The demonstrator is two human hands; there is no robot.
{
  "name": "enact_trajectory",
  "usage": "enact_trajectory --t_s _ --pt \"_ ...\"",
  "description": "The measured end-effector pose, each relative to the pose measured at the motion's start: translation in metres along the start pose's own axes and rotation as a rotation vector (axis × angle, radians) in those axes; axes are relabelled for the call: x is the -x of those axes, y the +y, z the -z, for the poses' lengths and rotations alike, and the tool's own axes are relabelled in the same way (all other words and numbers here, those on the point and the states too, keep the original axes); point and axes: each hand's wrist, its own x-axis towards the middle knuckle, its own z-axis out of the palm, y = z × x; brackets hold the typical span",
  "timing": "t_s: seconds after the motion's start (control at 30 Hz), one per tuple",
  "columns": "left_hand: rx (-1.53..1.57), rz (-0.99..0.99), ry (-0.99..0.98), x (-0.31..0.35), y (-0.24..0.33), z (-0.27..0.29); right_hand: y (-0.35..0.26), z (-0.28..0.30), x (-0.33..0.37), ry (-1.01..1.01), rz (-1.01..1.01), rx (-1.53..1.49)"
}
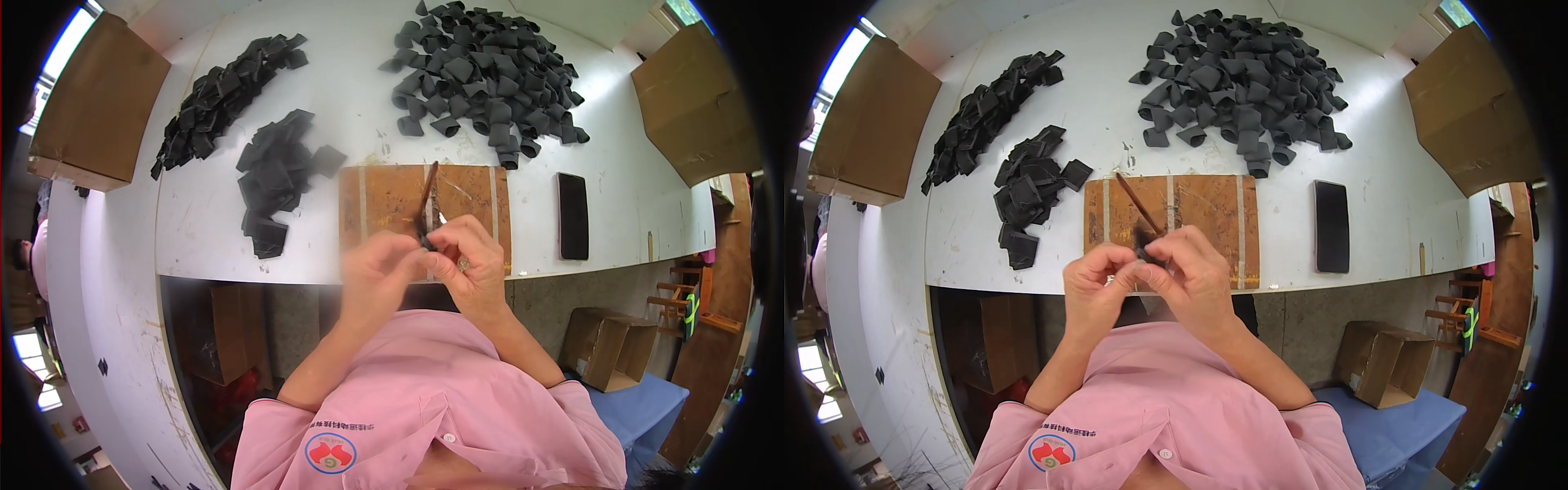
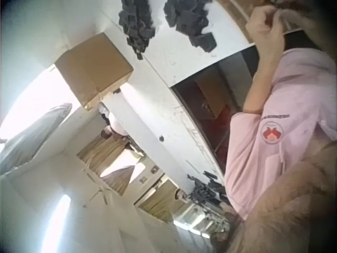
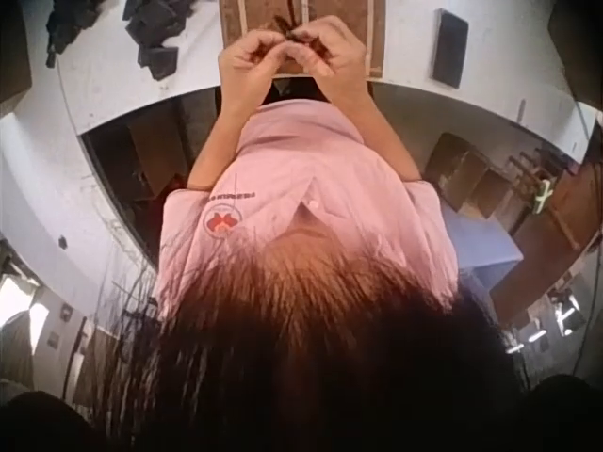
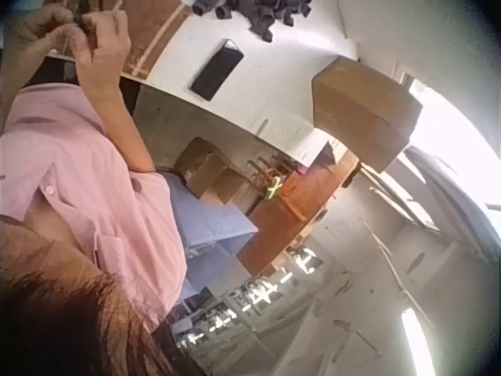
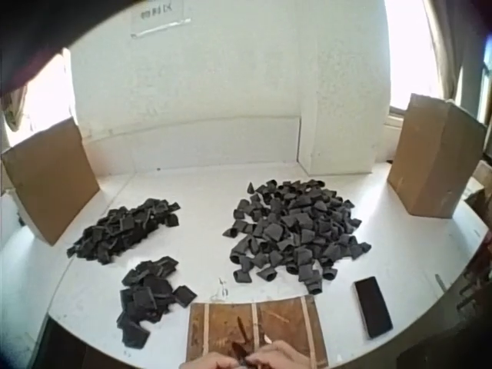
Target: The recorder is using a small scraper tool to remove excess material and trim small black rubber components on a wooden workbench.
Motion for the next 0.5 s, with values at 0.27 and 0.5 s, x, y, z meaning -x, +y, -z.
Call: enact_trajectory --t_s 0.27,0.5 --pt "-0.288 -0.266 0.321 0.000 -0.018 -0.019 0.006 -0.018 -0.009 0.145 0.370 0.510" --pt "0.901 0.366 -0.062 -0.007 0.012 0.005 0.006 -0.002 -0.011 0.030 -0.368 -0.483"
